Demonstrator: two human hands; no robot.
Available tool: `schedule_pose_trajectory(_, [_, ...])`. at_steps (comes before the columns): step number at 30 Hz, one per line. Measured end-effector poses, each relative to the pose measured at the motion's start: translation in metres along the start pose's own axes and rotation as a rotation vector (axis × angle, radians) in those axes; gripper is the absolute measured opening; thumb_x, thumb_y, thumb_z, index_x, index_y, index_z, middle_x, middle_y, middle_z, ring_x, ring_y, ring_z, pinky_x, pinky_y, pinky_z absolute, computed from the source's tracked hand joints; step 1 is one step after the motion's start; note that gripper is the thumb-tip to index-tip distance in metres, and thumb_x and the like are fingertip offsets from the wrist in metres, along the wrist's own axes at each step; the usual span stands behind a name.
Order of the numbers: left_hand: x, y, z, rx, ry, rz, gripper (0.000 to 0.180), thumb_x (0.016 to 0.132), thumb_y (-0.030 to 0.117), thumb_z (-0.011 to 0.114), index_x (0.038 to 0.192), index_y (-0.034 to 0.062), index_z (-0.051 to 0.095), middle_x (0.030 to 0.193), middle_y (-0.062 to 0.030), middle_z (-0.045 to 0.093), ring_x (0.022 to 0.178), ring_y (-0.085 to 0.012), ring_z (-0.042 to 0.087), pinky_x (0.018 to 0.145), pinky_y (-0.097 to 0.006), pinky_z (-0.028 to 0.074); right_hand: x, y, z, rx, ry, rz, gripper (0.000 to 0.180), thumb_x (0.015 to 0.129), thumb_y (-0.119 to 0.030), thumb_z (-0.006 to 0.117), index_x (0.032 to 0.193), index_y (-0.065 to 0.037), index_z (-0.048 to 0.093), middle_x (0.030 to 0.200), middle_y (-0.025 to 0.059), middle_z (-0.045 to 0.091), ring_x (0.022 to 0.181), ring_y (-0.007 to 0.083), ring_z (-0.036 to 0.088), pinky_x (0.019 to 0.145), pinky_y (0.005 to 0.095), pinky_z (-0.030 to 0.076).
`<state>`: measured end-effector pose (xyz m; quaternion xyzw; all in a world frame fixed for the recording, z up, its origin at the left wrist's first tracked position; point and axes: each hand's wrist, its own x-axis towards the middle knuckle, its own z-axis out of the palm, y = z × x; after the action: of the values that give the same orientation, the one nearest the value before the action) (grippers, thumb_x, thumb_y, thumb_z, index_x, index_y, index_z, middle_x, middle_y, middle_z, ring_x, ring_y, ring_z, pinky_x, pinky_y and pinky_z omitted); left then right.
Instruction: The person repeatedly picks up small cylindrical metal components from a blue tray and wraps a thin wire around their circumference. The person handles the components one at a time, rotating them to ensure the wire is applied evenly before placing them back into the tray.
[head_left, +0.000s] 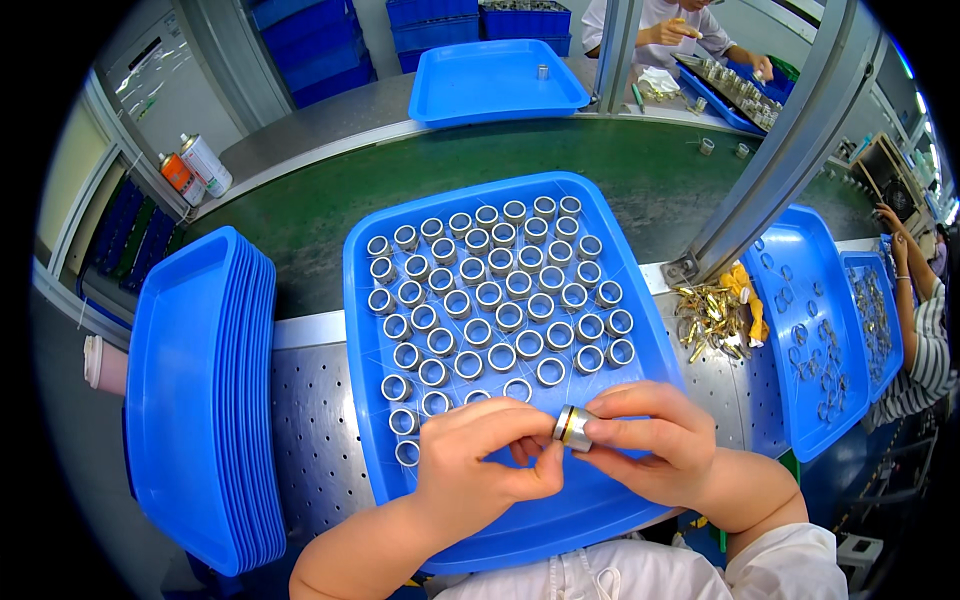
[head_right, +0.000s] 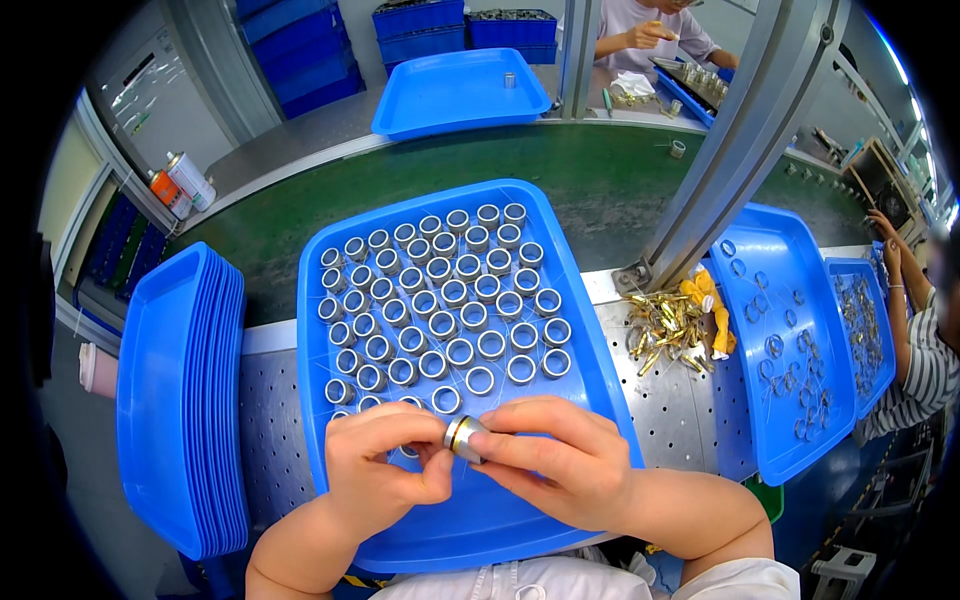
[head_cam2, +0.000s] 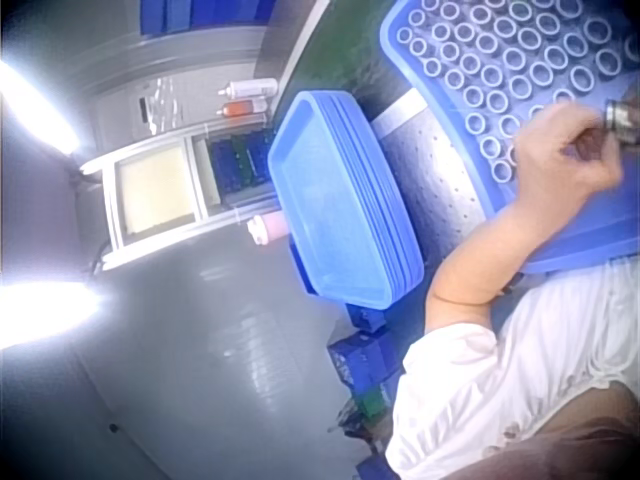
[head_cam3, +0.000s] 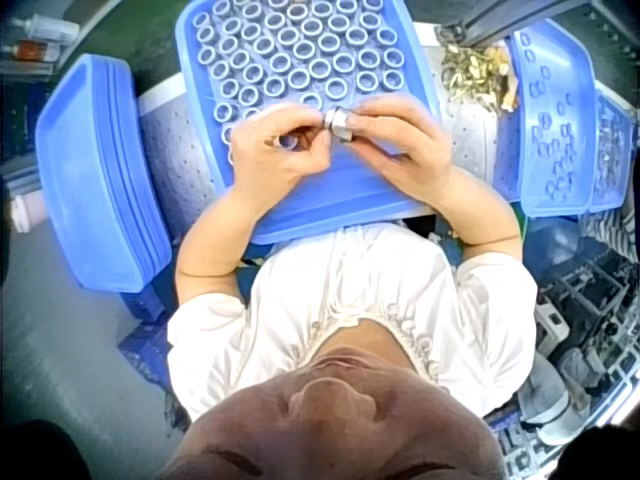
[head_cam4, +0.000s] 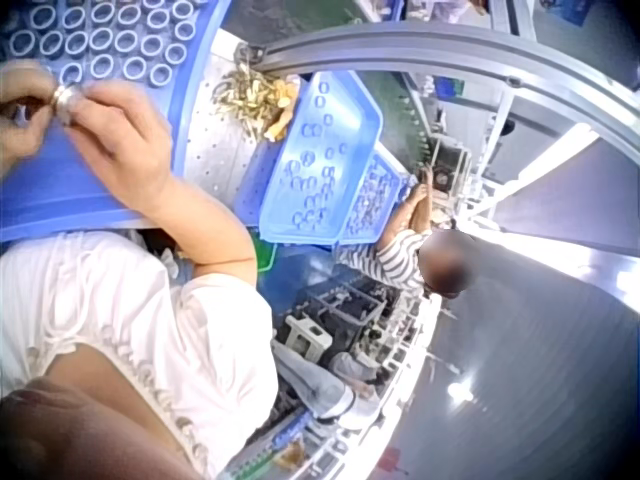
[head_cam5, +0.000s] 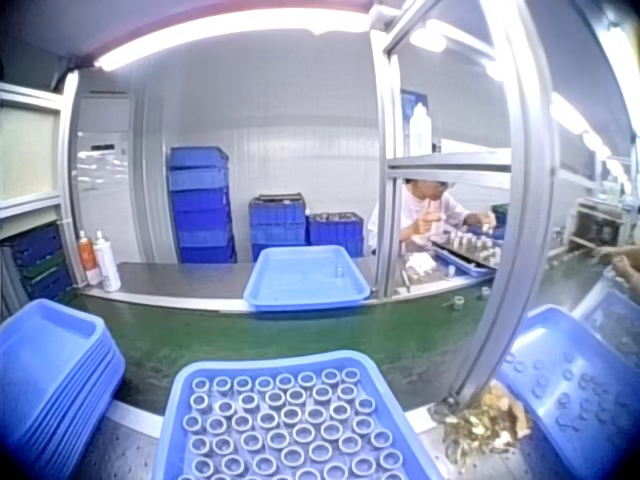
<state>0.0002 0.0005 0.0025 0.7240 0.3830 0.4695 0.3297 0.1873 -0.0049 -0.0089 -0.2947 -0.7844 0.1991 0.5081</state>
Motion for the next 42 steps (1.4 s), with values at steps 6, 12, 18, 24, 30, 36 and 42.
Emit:
schedule_pose_trajectory(6, [-0.0005,0.0000,-0.0026,-0.091,-0.031,-0.085,0.018,0.058,-0.007,0.067,0.074,-0.0005,0.064,0.064,-0.0067,0.061,0.054,-0.0099,0.055,0.050,-0.020,0.045,0.0044,0.0005,-0.0014,0.026,-0.012,0.016,0.035,0.062,0.001,0.078,0.094,-0.002,0.065,0.094,0.0116,0.062,0.081,0.0228,0.063,0.067,0.0292,0.053])
schedule_pose_trajectory(12, [0.0000,-0.0008,0.0005,-0.054,-0.002,-0.029,0.014,0.061,-0.002,0.071,0.071,0.0038,0.063,0.062,-0.0028,0.060,0.050,-0.0095,0.056,0.045,-0.020,0.044,0.0019,-0.0007,-0.0022,0.104,-0.005,0.124,0.037,0.062,0.000,0.079,0.096,-0.001,0.064,0.094,0.0121,0.062,0.081,0.0222,0.063,0.067,0.0285,0.053])
schedule_pose_trajectory(18, [-0.0014,-0.0029,0.0011,0.088,0.022,0.058,0.015,0.059,0.001,0.071,0.069,0.0066,0.061,0.062,-0.0022,0.060,0.049,-0.0104,0.056,0.044,-0.021,0.043,0.0001,-0.0017,-0.0018,0.017,-0.024,0.055,0.037,0.063,0.000,0.078,0.097,-0.001,0.064,0.095,0.0110,0.063,0.081,0.0213,0.063,0.066,0.0274,0.053])
schedule_pose_trajectory(24, [-0.0012,-0.0035,0.0015,0.170,0.075,0.193,0.017,0.057,0.002,0.071,0.070,0.0065,0.061,0.063,-0.0024,0.060,0.049,-0.0111,0.057,0.043,-0.021,0.043,0.0002,-0.0031,-0.0001,0.158,0.006,0.180,0.038,0.063,0.002,0.078,0.098,-0.002,0.064,0.094,0.0115,0.063,0.081,0.0215,0.064,0.066,0.0269,0.053])
schedule_pose_trajectory(30, [0.0005,-0.0037,0.0025,0.146,0.070,0.173,0.017,0.055,-0.001,0.069,0.072,0.0022,0.064,0.062,-0.0062,0.061,0.049,-0.0138,0.058,0.047,-0.022,0.046,-0.0002,0.0011,-0.0002,0.169,0.019,0.169,0.039,0.062,0.003,0.078,0.098,-0.002,0.063,0.094,0.0115,0.062,0.079,0.0212,0.063,0.065,0.0268,0.053])
schedule_pose_trajectory(36, [-0.0013,-0.0027,0.0009,0.131,0.074,0.138,0.018,0.058,0.002,0.072,0.073,0.0066,0.063,0.065,-0.0031,0.061,0.049,-0.0120,0.056,0.044,-0.021,0.043,0.0021,-0.0027,-0.0003,0.002,0.010,0.035,0.038,0.062,0.002,0.078,0.097,-0.002,0.065,0.094,0.0111,0.062,0.080,0.0207,0.063,0.065,0.0268,0.053])
schedule_pose_trajectory(42, [-0.0001,-0.0012,0.0011,0.196,0.080,0.198,0.014,0.057,0.001,0.069,0.069,0.0037,0.062,0.059,-0.0042,0.059,0.048,-0.0132,0.057,0.045,-0.021,0.044,-0.0009,-0.0025,0.0005,0.018,0.015,0.049,0.038,0.062,0.002,0.078,0.097,-0.002,0.064,0.094,0.0114,0.062,0.078,0.0209,0.063,0.064,0.0267,0.053])
